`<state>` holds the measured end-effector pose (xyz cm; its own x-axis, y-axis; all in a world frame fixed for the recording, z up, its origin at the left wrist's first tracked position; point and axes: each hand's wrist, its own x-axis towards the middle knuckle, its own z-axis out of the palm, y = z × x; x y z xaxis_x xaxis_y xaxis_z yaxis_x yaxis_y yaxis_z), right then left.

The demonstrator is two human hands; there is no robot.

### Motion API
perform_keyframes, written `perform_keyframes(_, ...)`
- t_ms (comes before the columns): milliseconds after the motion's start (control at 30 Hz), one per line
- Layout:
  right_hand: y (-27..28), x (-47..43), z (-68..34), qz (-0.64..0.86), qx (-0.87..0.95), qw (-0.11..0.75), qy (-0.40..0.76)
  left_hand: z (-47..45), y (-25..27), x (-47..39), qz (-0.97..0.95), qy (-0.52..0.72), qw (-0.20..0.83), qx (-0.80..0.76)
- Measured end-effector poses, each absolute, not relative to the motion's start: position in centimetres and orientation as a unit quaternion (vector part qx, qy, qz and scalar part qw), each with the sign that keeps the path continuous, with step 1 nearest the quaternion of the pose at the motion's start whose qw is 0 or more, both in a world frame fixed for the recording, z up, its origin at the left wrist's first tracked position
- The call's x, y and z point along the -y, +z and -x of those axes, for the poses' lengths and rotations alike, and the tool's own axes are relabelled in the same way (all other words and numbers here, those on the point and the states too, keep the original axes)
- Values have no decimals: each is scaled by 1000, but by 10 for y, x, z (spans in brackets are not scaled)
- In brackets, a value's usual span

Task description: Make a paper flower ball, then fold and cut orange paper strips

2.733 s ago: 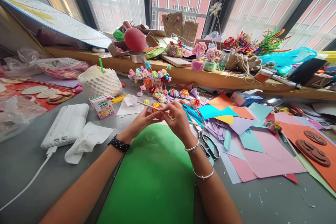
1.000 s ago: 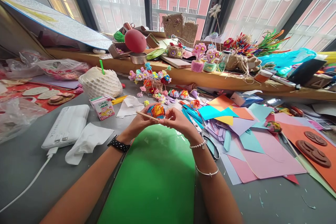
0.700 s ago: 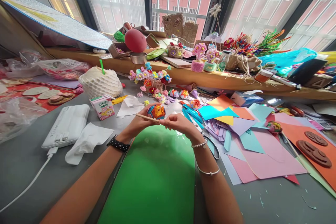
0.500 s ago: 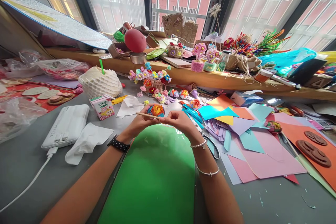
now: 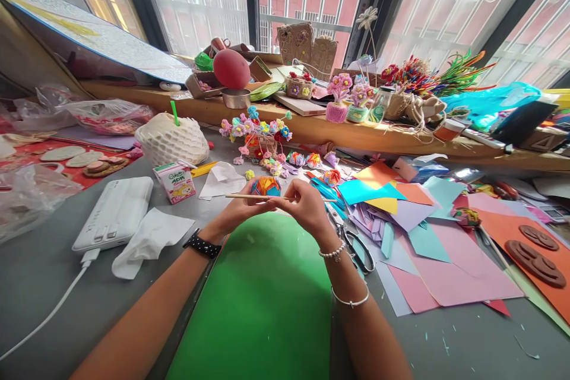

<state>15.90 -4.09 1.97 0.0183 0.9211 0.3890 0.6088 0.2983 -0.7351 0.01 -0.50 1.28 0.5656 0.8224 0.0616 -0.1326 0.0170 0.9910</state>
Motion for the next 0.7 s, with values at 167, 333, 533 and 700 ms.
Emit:
perform_keyframes(167, 20, 43, -154, 558, 690, 450, 96, 0, 15, 5, -591, 385, 649, -286)
perform_keyframes(333, 20, 44, -152, 558, 693, 453, 53, 0, 9, 2, -576, 386, 667, -273)
perform_keyframes(533, 19, 43, -151, 561, 695, 449, 30, 0, 5, 0, -582, 381, 662, -279)
perform_keyframes(700, 15, 42, -151, 579, 695, 422, 65, -4, -1, -7, -597, 374, 654, -274)
